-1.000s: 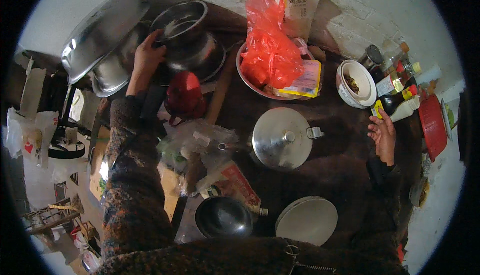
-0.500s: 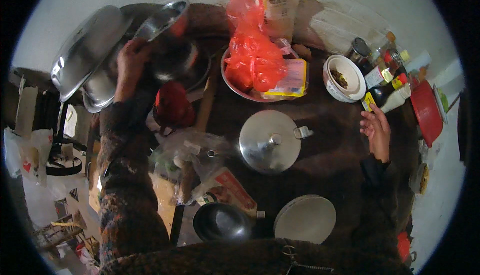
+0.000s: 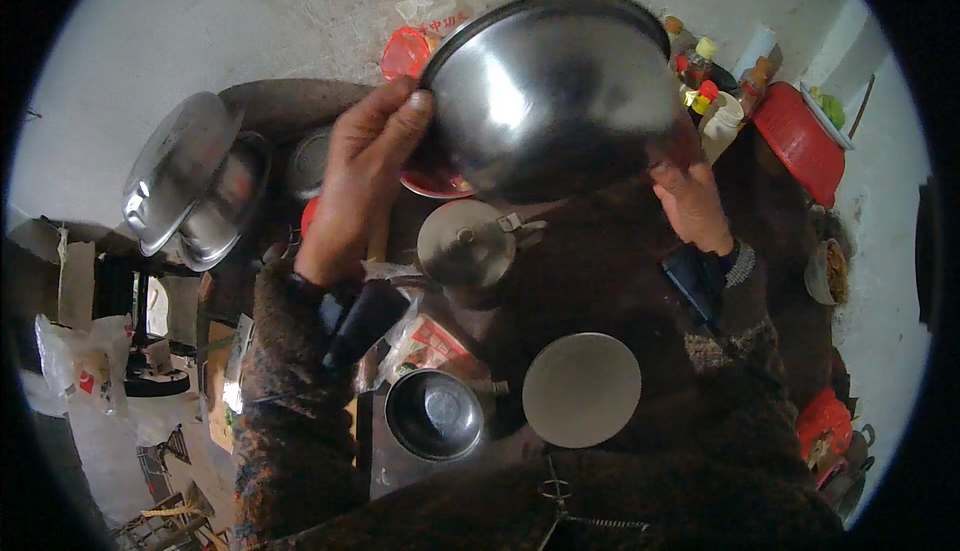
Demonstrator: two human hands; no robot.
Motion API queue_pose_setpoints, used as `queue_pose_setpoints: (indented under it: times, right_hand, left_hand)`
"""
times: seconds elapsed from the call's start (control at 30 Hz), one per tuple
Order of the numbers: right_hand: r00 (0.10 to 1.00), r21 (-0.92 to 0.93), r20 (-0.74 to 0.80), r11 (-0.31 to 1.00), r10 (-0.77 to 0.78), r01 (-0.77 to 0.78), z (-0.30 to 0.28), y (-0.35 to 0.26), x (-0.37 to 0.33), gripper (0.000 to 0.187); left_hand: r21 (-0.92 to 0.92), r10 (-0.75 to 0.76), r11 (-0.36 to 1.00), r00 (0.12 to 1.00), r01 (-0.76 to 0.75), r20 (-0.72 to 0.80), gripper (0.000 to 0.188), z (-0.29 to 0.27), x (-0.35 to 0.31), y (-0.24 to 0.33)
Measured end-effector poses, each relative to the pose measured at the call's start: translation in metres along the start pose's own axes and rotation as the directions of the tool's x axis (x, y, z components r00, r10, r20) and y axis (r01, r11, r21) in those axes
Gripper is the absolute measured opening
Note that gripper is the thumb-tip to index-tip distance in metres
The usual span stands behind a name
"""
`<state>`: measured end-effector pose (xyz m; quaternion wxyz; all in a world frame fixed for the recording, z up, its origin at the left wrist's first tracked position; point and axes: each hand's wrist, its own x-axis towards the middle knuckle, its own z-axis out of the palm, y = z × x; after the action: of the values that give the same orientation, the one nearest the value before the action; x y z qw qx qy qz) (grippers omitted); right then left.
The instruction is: The person handles bowls, chopsticks, and a cleaver in a kitchen, moving items between a table and a stove area. They transfer food between bowls, pick up a cleaver with food residue, and place items on the stove.
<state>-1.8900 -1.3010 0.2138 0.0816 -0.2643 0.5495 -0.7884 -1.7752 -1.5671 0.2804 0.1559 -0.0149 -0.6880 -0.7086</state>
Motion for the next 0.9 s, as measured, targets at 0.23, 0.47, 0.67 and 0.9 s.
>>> queue_pose_setpoints:
  times: [0.23, 0.47, 0.67, 0.9]
  right_hand:
    - [0.974, 0.39, 0.224, 0.914, 0.022, -0.111, -0.034, -0.002, -0.017, 0.074]
    - [0.964, 0.53, -0.216, 0.848, 0.155, -0.018, -0.055, 0.03, 0.005, 0.044]
    - [0.825, 0.422, -0.513, 0.907, 0.239, 0.0, -0.09, 0.057, 0.04, 0.027]
    - [0.879, 0.474, -0.448, 0.877, 0.164, 0.078, -0.156, 0.159, 0.069, 0.026]
  left_hand:
    - [-0.037, -0.177, 0.982, 0.976, 0.183, 0.126, 0.028, 0.037, 0.014, -0.008]
    - [-0.023, -0.177, 0.983, 0.966, 0.185, 0.187, 0.024, 0.036, 0.03, -0.041]
    - [0.019, -0.133, 0.991, 0.981, 0.131, 0.141, 0.032, 0.023, 0.03, -0.042]
    - [0.124, -0.086, 0.989, 0.995, 0.079, 0.053, 0.029, -0.019, 0.01, -0.021]
